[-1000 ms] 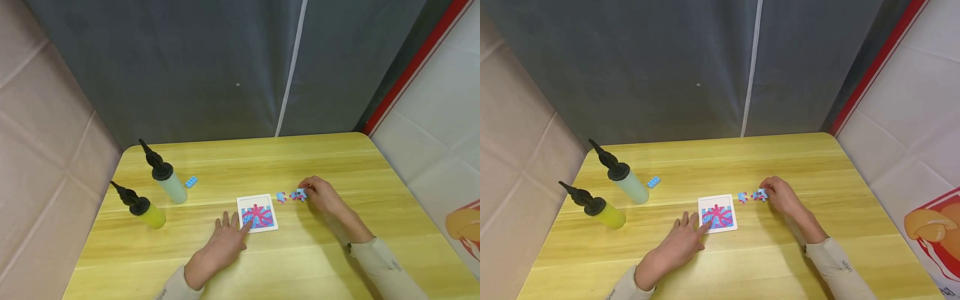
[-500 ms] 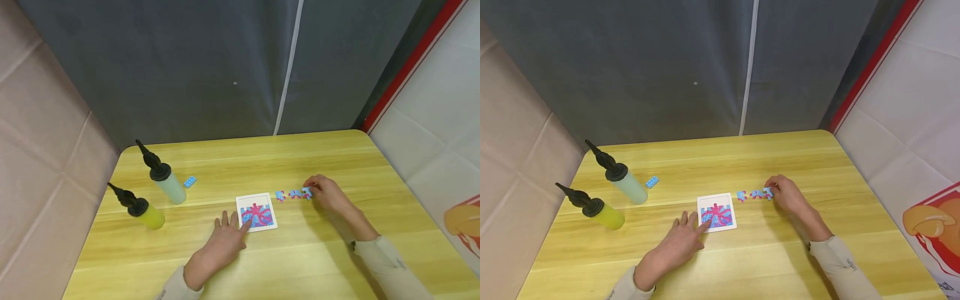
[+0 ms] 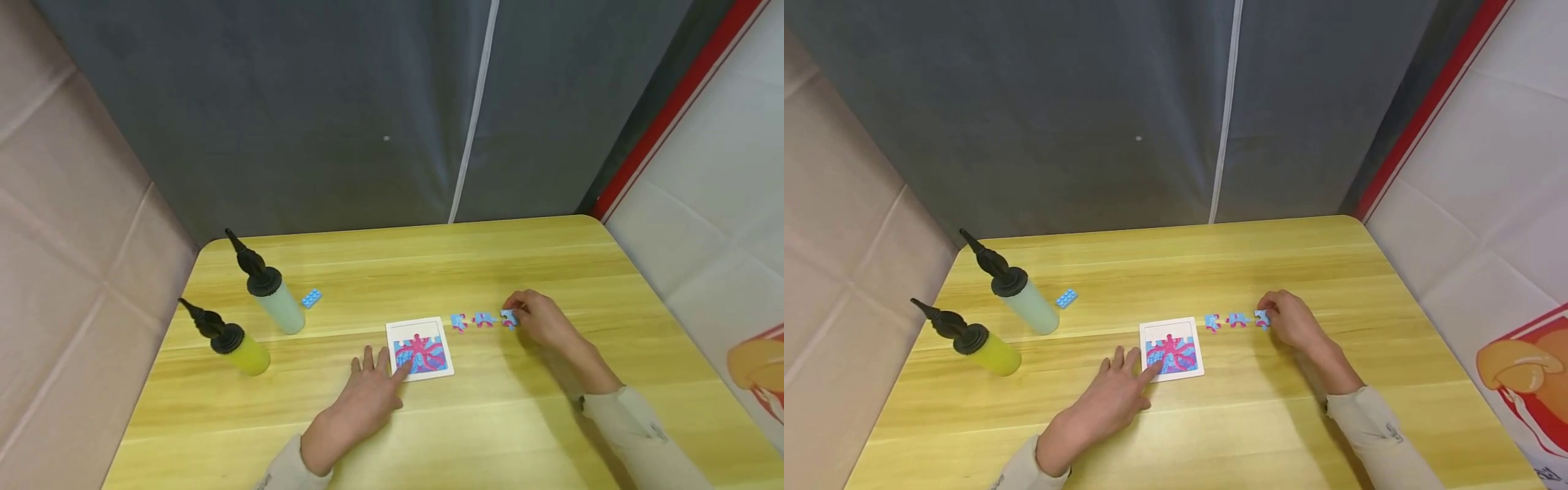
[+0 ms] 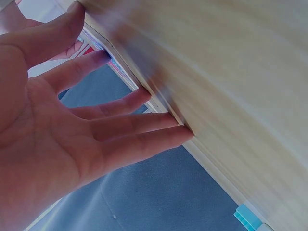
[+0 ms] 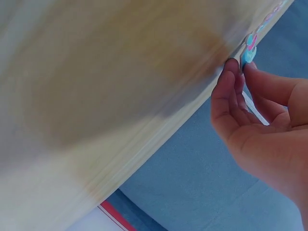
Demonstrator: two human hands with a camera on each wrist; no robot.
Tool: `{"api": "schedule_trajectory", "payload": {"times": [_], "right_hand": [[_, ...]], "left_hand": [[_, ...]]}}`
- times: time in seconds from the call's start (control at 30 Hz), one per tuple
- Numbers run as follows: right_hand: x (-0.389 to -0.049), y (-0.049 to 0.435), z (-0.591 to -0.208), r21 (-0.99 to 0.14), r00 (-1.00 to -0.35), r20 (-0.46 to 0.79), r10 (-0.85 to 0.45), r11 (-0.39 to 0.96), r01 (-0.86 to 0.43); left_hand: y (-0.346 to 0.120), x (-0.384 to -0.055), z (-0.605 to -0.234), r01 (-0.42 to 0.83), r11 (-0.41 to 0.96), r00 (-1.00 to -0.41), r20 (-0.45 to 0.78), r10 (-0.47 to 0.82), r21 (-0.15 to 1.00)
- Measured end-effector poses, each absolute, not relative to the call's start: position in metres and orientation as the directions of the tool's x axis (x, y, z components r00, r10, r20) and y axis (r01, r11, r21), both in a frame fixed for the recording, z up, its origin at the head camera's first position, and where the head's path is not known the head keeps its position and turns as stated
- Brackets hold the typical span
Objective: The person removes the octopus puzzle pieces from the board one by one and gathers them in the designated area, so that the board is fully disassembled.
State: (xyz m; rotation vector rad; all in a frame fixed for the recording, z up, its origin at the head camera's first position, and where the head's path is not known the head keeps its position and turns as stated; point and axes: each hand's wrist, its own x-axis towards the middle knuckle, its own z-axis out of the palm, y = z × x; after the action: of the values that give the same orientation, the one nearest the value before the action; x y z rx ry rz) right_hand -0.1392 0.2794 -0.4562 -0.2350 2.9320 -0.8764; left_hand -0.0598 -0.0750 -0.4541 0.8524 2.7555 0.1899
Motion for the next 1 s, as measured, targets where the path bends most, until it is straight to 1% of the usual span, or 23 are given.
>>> {"api": "schedule_trajectory", "payload": {"times": [0.17, 0.4, 0.5, 0.67, 0.83, 1.0], "right_hand": [[-0.141, 0.28, -0.459, -0.543, -0.985, -0.046, -0.168, 0.831, -0.116], [-0.141, 0.28, -0.459, -0.531, -0.985, -0.034, -0.169, 0.838, -0.126], [-0.141, 0.276, -0.458, -0.552, -0.985, -0.043, -0.167, 0.826, -0.116], [-0.141, 0.262, -0.455, -0.598, -0.978, -0.051, -0.201, 0.791, -0.131], [-0.141, 0.243, -0.453, -0.603, -0.973, -0.022, -0.229, 0.779, -0.17], [-0.142, 0.225, -0.448, -0.624, -0.968, -0.018, -0.251, 0.759, -0.185]], "left_hand": [[-0.075, -0.059, -0.456, 0.534, 0.823, -0.798, -0.205, 0.566, 0.193], [-0.075, -0.059, -0.455, 0.536, 0.82, -0.8, -0.192, 0.569, 0.201], [-0.076, -0.059, -0.455, 0.543, 0.816, -0.798, -0.178, 0.575, 0.201], [-0.076, -0.059, -0.455, 0.546, 0.811, -0.799, -0.16, 0.579, 0.21], [-0.076, -0.059, -0.455, 0.546, 0.803, -0.797, -0.148, 0.586, 0.238], [-0.077, -0.058, -0.455, 0.557, 0.798, -0.796, -0.125, 0.592, 0.231]]}}
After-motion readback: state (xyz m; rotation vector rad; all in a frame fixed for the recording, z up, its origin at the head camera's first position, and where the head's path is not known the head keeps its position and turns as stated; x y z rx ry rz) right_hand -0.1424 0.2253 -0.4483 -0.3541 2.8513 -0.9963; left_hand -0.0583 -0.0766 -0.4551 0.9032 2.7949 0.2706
